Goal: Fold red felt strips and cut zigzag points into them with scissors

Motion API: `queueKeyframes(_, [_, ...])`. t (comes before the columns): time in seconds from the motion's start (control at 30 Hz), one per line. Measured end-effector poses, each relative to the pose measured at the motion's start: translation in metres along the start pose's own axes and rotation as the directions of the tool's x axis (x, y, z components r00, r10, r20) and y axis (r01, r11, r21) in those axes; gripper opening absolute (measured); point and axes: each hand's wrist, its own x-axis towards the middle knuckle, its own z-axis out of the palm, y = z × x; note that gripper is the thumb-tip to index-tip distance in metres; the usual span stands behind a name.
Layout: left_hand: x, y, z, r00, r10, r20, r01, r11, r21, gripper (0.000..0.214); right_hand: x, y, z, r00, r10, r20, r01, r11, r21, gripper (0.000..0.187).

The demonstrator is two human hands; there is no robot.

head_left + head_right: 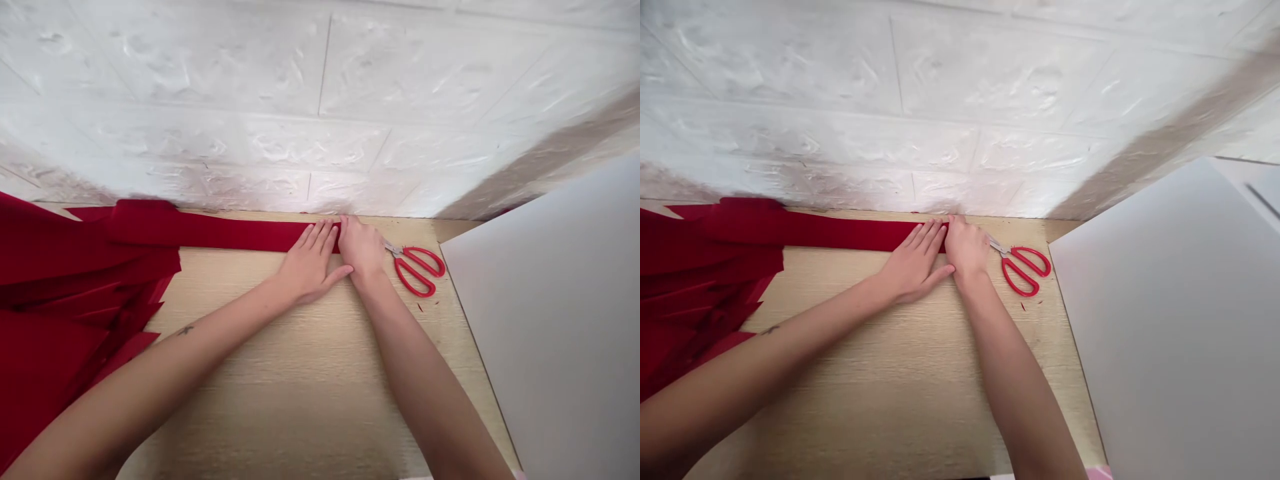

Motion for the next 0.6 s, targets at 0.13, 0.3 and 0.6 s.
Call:
queueKeyframes(0.13, [-0.006,-0.013,-0.006,0.998,-0.058,0.003,0.058,0.998,0.029,0.081,-0.001,-0.001,0.005,1.0,-0.002,-0.027,0.002,1.0,-0.012,0.051])
queueKeyframes(0.3, [-0.043,-0.055,-0.019,0.973,-0.229,0.014,0.228,0.973,0.041,0.067,-0.003,-0.001,0.004,0.999,-0.008,-0.043,0.007,1.0,-0.017,0.051])
queueKeyframes(0.6, [-0.102,-0.141,-0.029,0.795,-0.547,-0.262,0.56,0.828,-0.029,0.061,0.0,-0.001,0.004,0.999,-0.021,-0.035,0.02,0.999,-0.045,0.053])
